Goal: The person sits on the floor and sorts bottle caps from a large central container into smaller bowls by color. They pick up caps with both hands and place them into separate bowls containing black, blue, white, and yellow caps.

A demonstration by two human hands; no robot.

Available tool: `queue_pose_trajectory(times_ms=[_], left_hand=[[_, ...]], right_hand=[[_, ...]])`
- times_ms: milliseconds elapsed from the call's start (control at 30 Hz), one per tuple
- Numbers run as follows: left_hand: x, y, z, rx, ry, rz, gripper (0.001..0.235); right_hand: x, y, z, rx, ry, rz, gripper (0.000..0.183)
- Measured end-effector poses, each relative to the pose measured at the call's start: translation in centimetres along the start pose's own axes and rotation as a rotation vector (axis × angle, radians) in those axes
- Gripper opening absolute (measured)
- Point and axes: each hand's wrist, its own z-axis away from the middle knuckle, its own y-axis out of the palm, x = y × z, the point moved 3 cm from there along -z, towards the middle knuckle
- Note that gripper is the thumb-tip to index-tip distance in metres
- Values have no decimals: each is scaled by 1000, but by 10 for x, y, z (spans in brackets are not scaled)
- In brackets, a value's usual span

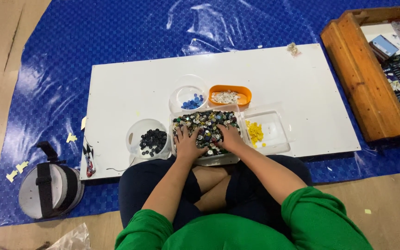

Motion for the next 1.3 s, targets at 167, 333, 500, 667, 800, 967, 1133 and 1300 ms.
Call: queue_pose_trajectory(times_ms=[167,333,500,667,800,967,1133,1300], left_hand=[[4,9,-10,42,-7,-35,101],[7,13,-13,68,18,-73,90],[20,31,-28,15,9,113,83],[12,18,-20,-41,29,231,72],[21,29,-29,-116,59,280,64],[16,17,-21,-170,65,299,60],[13,7,-15,-162,57,250,62],[11,1,-9,-265,52,263,41]], right_hand=[[21,8,-2,4,3,-217,74],[71,-5,36,14,27,-282,75],[91,-13,50,-89,-105,-245,60],[64,15,23,-193,-278,-157,49],[39,28,-4,-354,-375,-50,27],[27,5,-2,-405,-252,-216,27],[46,-35,44,-252,-38,-400,35],[25,-40,31,-230,92,-307,45]])
